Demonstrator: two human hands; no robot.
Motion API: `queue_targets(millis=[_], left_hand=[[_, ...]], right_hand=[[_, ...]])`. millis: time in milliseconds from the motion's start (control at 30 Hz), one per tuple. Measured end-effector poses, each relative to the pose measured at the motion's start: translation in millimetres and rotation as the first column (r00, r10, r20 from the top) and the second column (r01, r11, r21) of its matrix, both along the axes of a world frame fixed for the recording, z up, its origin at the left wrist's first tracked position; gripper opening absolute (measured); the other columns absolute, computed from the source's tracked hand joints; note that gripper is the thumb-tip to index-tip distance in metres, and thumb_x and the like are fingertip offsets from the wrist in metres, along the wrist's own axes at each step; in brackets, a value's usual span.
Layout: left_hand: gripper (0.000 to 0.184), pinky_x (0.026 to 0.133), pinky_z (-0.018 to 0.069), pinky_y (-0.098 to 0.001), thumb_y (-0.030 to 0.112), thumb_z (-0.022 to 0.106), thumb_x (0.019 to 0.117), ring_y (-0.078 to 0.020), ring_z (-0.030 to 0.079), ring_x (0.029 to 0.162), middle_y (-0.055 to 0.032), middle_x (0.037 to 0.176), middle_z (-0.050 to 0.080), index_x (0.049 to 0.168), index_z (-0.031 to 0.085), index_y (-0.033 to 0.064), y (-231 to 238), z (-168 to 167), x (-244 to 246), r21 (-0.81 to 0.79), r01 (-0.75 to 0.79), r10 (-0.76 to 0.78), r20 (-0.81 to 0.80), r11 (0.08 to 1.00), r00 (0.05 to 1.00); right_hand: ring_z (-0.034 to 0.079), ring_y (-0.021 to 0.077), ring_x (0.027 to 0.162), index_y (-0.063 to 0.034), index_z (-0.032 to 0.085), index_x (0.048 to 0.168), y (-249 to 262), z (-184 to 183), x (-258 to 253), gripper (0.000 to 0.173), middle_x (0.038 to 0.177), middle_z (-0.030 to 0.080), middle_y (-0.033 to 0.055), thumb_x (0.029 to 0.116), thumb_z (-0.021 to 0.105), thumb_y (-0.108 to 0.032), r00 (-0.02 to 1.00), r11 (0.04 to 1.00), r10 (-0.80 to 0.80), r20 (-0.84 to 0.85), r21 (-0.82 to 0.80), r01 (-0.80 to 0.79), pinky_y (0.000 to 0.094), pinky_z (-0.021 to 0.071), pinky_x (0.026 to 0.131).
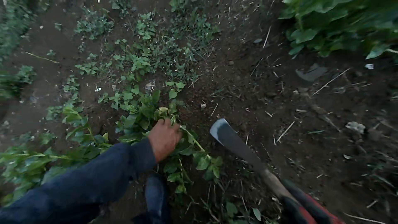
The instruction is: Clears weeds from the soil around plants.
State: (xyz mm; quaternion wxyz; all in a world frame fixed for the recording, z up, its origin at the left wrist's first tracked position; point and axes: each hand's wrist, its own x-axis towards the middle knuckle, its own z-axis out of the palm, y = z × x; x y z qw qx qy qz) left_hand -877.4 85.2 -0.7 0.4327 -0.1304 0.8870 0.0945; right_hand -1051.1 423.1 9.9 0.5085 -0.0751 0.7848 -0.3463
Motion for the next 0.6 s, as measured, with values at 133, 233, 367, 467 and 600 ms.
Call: queue_targets(millis=[133, 233, 367, 467, 600], left_hand=[[0.023, 0.101, 0.0504, -0.0571, 0.001, 0.054, 0.1002, -0.0443, 0.052, 0.132, -0.0175, 0.142, 0.057, 0.121, 0.064, 0.0039, -1.4, 1.0, 22.3, -0.01, -0.041, 0.039, -0.106, 0.999, 0.994], [0.024, 0.104, 0.0489, -0.0566, 0.007, 0.05, 0.1038, -0.0443, 0.05, 0.136, -0.0166, 0.147, 0.055, 0.123, 0.064, 0.0044, -7.0, 4.4, 27.1, 0.018, -0.044, 0.046, -0.103, 0.999, 0.994], [0.031, 0.108, 0.0444, -0.0592, 0.022, 0.045, 0.1089, -0.0444, 0.047, 0.139, -0.015, 0.151, 0.052, 0.128, 0.064, 0.0064, -13.4, 14.5, 22.0, 0.094, -0.071, 0.08, -0.103, 0.993, 0.991], [0.037, 0.109, 0.0447, -0.0563, 0.03, 0.045, 0.1101, -0.035, 0.054, 0.135, -0.0104, 0.146, 0.058, 0.136, 0.062, 0.0107, -31.9, 27.0, 11.6, 0.224, -0.135, 0.176, -0.176, 0.965, 0.968], [0.033, 0.092, 0.058, -0.0499, 0.025, 0.045, 0.1109, -0.0217, 0.072, 0.101, -0.0101, 0.116, 0.073, 0.131, 0.066, 0.0104, -110.1, 24.5, -13.5, 0.402, -0.309, 0.471, -0.407, 0.862, 0.783]], right_hand=[[0.071, 0.0219, 0.086, -0.0151, 0.062, 0.142, -58.0, -59.1, 5.7, 0.041, 0.116, 0.073, 0.0115, 0.1026, 0.056, -0.026, 0.983, 0.988, 0.137, -0.124, -0.058, -0.145, 0.0489, 0.0595, 0.075], [0.067, 0.0258, 0.117, -0.0149, 0.063, 0.141, -120.3, -94.9, 28.7, 0.039, 0.131, 0.068, 0.0118, 0.1037, 0.056, -0.027, 0.977, 0.98, 0.138, -0.16, -0.123, -0.159, 0.0521, 0.0518, 0.101], [0.062, 0.0117, 0.061, -0.0124, 0.058, 0.145, -110.0, -83.1, 45.2, 0.044, 0.088, 0.07, 0.0044, 0.1058, 0.047, -0.031, 0.988, 0.97, -0.144, 0.051, -0.191, 0.151, 0.0323, 0.0551, 0.052], [0.054, 0.0134, 0.045, -0.0152, 0.043, 0.155, -73.0, -61.3, 43.5, 0.052, 0.073, 0.063, 0.0038, 0.1069, 0.041, -0.035, 0.927, 0.928, -0.308, 0.215, -0.147, 0.343, 0.0315, 0.0489, 0.037], [0.06, 0.0135, 0.049, -0.0127, 0.042, 0.155, -47.4, -33.9, 50.0, 0.051, 0.078, 0.067, 0.0039, 0.1068, 0.044, -0.028, 0.9, 0.896, -0.429, 0.073, -0.096, 0.435, 0.0319, 0.0538, 0.041]])
